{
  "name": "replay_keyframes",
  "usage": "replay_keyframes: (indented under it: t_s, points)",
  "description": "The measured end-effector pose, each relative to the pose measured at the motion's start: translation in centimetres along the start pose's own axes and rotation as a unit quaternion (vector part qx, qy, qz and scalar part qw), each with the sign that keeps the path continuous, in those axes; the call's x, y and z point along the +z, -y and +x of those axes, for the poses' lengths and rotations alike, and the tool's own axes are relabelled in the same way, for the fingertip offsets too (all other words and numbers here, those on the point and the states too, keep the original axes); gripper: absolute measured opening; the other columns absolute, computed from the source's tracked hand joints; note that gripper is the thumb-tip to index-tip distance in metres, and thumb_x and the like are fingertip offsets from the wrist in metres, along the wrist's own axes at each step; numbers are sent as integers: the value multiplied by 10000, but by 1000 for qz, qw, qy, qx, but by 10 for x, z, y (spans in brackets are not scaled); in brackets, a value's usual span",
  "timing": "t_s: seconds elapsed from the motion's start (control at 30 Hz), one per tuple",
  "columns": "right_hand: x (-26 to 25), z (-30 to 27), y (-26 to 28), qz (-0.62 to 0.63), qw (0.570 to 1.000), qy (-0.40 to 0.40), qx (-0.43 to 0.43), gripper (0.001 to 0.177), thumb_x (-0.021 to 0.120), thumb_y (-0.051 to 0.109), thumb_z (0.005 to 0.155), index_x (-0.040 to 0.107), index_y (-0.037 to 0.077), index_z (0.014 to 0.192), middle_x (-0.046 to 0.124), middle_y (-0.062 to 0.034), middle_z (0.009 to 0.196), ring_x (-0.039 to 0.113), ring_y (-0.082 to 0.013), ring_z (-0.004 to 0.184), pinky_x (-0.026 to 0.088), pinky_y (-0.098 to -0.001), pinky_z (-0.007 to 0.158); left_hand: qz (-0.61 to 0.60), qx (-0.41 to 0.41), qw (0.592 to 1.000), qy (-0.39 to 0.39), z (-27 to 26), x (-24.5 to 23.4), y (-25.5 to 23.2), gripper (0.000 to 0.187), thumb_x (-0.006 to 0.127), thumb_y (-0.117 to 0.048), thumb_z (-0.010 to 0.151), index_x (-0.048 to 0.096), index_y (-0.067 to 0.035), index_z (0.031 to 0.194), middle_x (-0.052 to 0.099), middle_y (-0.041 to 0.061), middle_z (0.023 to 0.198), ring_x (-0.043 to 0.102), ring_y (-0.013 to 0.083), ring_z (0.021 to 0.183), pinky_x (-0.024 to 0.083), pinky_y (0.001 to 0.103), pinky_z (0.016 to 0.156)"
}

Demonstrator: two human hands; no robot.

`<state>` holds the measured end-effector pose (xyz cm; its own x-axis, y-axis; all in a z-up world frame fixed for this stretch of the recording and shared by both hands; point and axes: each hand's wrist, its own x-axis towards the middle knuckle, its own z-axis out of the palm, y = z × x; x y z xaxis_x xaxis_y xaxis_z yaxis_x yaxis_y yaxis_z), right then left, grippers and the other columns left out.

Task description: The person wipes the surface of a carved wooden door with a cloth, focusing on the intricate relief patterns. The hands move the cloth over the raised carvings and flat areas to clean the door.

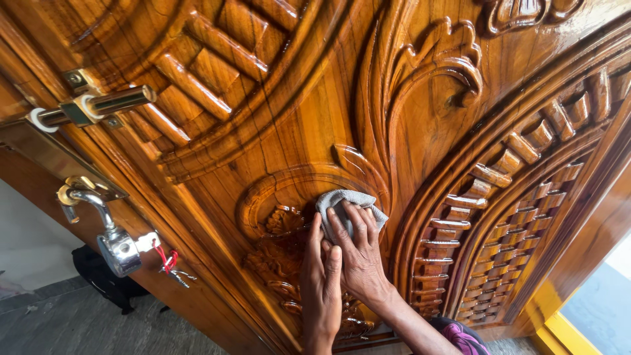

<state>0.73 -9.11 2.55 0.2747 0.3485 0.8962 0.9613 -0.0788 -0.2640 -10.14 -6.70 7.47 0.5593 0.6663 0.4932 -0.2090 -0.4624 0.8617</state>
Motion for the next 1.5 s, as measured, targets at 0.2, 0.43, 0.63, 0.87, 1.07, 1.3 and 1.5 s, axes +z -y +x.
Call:
replay_keyframes:
  t_s: [0.2,0.43,0.63,0.87,1.07,1.3,1.5]
  points:
    - [21,9,0,-51,998,-14,-40,632,649,334,985,446,53,1514,329,-220,1585,253,-408,1493,152,-565,1252,231,73,960,-140,-4,-53,-1,540,430,-413,1050,539,-90,1469,425,159,1592,401,323,1493,310,474,1227]
    - [72,29,32,-92,979,116,-142,672,538,411,1002,378,60,1553,326,-196,1632,223,-341,1530,137,-558,1228,240,39,955,-169,2,-83,8,621,353,-432,1065,372,-56,1558,191,202,1681,170,383,1552,185,515,1215]
    - [73,-21,29,-76,946,235,-210,703,507,369,1010,339,57,1617,327,-128,1670,294,-291,1550,170,-517,1259,245,25,961,-125,4,-81,15,706,279,-533,1048,311,-77,1586,182,159,1700,194,349,1561,197,499,1233]
    - [66,15,16,-123,947,203,-217,695,532,394,966,356,145,1591,364,-130,1645,321,-297,1509,189,-545,1223,218,9,969,-119,4,-76,13,732,268,-566,1030,294,-95,1589,161,159,1708,177,350,1563,213,500,1222]
    - [45,33,-21,-165,977,53,-126,675,571,507,1040,436,118,1576,386,-147,1602,294,-318,1511,143,-568,1256,231,21,968,-99,7,-73,10,754,320,-564,1022,251,-83,1598,104,197,1699,142,368,1563,229,504,1208]
    - [17,-3,-54,-178,983,-44,-33,802,642,502,966,395,10,1550,264,-262,1590,149,-452,1515,97,-620,1255,253,-29,964,-73,6,-79,7,758,363,-562,991,223,-143,1607,48,158,1703,127,355,1558,255,514,1200]
    - [24,47,-47,-159,983,-82,-36,821,639,462,976,330,-23,1562,200,-257,1633,106,-450,1547,51,-647,1269,274,-34,958,-73,7,-78,8,757,393,-551,977,216,-160,1600,52,160,1694,153,363,1545,295,518,1178]
